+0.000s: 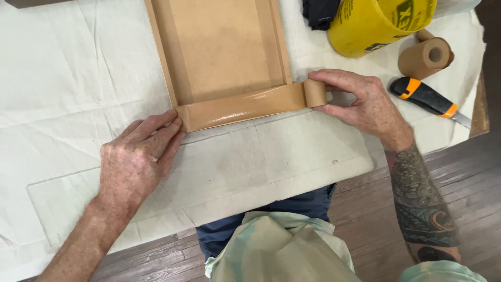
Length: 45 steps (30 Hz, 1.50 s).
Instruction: Lining the interior of a wooden frame with adhesive material, trimming it with a utility knife, and smoothing it down.
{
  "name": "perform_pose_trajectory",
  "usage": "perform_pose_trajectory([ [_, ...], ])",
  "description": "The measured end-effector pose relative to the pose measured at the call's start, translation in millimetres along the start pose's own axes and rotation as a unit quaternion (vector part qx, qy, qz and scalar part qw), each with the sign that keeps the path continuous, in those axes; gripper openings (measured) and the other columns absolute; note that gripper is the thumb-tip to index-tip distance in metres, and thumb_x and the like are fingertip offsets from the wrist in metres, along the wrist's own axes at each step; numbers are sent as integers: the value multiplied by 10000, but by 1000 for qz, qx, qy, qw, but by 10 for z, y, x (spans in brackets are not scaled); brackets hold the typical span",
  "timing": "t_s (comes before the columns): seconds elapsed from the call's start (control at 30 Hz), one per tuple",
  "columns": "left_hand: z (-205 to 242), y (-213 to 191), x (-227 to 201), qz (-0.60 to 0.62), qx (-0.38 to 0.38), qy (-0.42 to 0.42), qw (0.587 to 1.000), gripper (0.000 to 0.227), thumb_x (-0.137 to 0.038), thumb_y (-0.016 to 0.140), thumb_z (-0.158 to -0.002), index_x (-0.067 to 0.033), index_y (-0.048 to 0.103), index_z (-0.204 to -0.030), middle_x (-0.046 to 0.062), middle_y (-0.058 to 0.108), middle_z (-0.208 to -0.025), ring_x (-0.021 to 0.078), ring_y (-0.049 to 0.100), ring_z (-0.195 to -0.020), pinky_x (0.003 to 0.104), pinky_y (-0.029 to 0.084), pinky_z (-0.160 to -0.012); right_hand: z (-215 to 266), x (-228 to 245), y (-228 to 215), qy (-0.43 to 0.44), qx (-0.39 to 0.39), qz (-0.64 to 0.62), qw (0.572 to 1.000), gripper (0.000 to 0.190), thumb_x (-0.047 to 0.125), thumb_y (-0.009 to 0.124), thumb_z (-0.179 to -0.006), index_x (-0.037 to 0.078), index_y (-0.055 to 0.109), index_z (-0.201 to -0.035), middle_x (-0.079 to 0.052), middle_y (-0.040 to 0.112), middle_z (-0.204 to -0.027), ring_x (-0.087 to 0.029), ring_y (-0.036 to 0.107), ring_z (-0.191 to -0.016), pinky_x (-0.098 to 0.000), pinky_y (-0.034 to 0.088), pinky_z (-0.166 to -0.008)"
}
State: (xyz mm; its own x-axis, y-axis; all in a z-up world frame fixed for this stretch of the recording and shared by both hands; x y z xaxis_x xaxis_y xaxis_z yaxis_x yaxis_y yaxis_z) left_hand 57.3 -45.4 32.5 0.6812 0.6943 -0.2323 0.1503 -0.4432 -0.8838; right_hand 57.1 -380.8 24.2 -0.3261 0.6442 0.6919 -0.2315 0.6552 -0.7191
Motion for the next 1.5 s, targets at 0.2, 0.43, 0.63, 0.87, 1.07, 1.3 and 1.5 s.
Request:
perform_pose_trajectory([
  [0.2, -19, 0, 3, 1, 14, -1, 1000, 65, -126, 801, -1031, -111, 806, -1094, -5, 770, -1175, 182, 737, -926, 285, 561, -641, -25, 72, 10, -39, 14, 46, 998, 573, 54, 773, -919, 17, 563, -1451, -209, 606, -1465, -333, 579, -1384, -426, 466, -1186],
  [0.43, -18, -11, 16, 25, 6, -8, 1000, 66, -103, 801, -1033, -92, 793, -1098, 10, 763, -1177, 193, 744, -949, 294, 570, -664, -45, 102, 17, -37, 21, 54, 998, 563, 51, 779, -912, 12, 577, -1436, -210, 621, -1447, -323, 595, -1363, -407, 452, -1188],
  [0.63, -7, 4, 29, 22, 8, 1, 1000, 76, -108, 796, -1031, -95, 783, -1105, 16, 763, -1189, 201, 739, -942, 304, 572, -685, -38, 93, 46, -37, 25, 73, 996, 621, 54, 799, -890, 24, 559, -1462, -216, 613, -1461, -330, 589, -1374, -413, 447, -1198],
  [0.87, -4, 11, 51, 4, 18, 2, 1000, 80, -146, 776, -1048, -113, 781, -1121, -10, 760, -1224, 193, 732, -901, 294, 551, -639, -87, 129, 120, -22, 51, 133, 990, 665, 63, 787, -890, 53, 533, -1504, -205, 606, -1466, -347, 604, -1320, -419, 448, -1160],
  [1.07, 38, 34, 71, -9, 16, 4, 1000, 93, -156, 781, -1052, -123, 784, -1139, -31, 752, -1245, 183, 741, -906, 288, 544, -604, -166, 241, 210, -34, 85, 222, 971, 666, 57, 769, -880, 37, 549, -1508, -208, 634, -1432, -352, 601, -1318, -448, 451, -1155],
  [1.3, 46, 38, 79, -32, 4, 7, 999, 63, -179, 772, -1075, -136, 787, -1118, -60, 758, -1230, 153, 743, -893, 249, 500, -584, -175, 287, 304, -32, 111, 343, 932, 762, 78, 809, -796, -5, 544, -1505, -185, 630, -1377, -369, 619, -1150, -476, 548, -948],
  [1.5, 34, 33, 97, -13, -4, 7, 1000, 77, -166, 763, -1062, -124, 791, -1120, -39, 750, -1237, 160, 736, -891, 258, 518, -606, -211, 371, 329, -33, 116, 375, 919, 724, 69, 772, -832, -5, 538, -1513, -177, 623, -1341, -360, 610, -1111, -471, 555, -939],
])
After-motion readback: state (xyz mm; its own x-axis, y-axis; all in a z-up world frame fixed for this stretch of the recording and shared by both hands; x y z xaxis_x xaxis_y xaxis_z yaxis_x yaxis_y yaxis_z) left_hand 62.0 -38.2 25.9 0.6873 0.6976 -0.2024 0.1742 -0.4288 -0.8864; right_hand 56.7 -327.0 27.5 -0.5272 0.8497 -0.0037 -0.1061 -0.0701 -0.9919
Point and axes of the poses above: each hand's wrist, its own z-axis away from the middle knuckle, its own y-axis out of the palm, x = y × z, the point moved 8 cm from there along -z, towards the middle knuckle
